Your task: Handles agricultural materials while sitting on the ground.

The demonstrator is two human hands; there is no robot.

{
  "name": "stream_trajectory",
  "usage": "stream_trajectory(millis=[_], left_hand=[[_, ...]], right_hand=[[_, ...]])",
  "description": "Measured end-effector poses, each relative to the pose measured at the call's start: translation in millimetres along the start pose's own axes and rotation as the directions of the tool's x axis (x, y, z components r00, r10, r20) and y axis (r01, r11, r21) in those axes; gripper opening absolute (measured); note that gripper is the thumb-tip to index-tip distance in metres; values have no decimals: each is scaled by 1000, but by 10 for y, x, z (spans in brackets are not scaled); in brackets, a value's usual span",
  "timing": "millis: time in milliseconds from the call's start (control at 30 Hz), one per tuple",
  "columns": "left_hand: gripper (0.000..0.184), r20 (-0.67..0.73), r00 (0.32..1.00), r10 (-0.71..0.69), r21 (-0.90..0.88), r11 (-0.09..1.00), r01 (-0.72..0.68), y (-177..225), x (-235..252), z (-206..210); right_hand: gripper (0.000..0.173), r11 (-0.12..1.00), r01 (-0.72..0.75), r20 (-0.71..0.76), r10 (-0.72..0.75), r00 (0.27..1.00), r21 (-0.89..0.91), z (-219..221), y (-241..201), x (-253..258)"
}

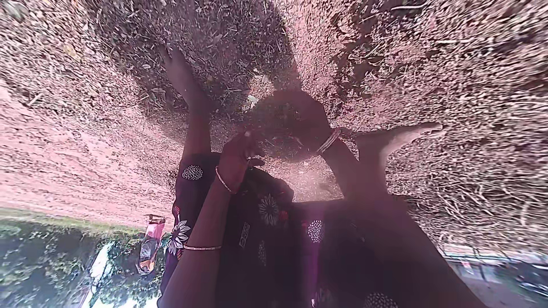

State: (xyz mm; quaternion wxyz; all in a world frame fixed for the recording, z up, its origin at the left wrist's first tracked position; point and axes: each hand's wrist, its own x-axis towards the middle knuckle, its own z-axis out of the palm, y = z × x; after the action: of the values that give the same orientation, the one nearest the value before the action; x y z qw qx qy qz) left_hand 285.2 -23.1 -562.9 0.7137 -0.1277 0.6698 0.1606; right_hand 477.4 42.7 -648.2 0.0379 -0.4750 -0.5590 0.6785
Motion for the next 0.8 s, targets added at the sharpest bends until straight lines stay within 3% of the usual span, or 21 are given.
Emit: stream_trajectory(millis=[100, 200, 233, 300, 367, 433, 467, 533, 600, 667, 733, 800], left_hand=[[31, 170, 985, 22, -51, 999, -13, -76, 18, 30], [27, 118, 993, 30, 68, 997, -39, -119, 36, 34], [27, 88, 995, 36, 117, 992, -46, -127, 32, 31], [29, 75, 997, 23, 224, 974, -40, -73, 45, 28], [28, 90, 996, -17, 350, 937, -16, -9, 25, 53], [28, 139, 990, -20, 443, 895, -44, 21, 0, 64], [28, 160, 987, -16, 465, 883, -61, 28, -1, 59], [29, 177, 984, -11, 471, 879, -76, 27, -8, 45], [30, 174, 985, 1, 467, 880, -83, 14, -1, 24], [29, 168, 986, 5, 468, 880, -84, -18, 2, 16], [29, 170, 985, -10, 485, 871, -75, -73, 16, 5], [27, 156, 987, -25, 482, 875, -54, -129, 37, -10]], right_hand=[[52, 933, -213, -155, 173, 973, -291, -219, 409, 572], [76, 757, -501, -274, 421, 865, -419, -210, 814, 1089], [85, 682, -567, -238, 521, 820, -462, -108, 903, 1134], [94, 620, -557, -40, 648, 761, -552, 160, 967, 1059], [75, 621, -484, 157, 699, 697, -617, 458, 1062, 831], [61, 614, -476, 213, 726, 653, -630, 703, 1204, 507], [63, 611, -467, 265, 745, 612, -640, 758, 1227, 355], [52, 622, -393, 341, 738, 582, -677, 687, 1182, 142], [40, 629, -318, 287, 670, 684, -709, 431, 1036, 132], [47, 633, -290, 134, 534, 835, -718, 152, 999, 326], [60, 563, -277, -12, 428, 904, -779, -73, 996, 671], [60, 471, -278, -103, 363, 926, -837, -194, 1102, 888]])
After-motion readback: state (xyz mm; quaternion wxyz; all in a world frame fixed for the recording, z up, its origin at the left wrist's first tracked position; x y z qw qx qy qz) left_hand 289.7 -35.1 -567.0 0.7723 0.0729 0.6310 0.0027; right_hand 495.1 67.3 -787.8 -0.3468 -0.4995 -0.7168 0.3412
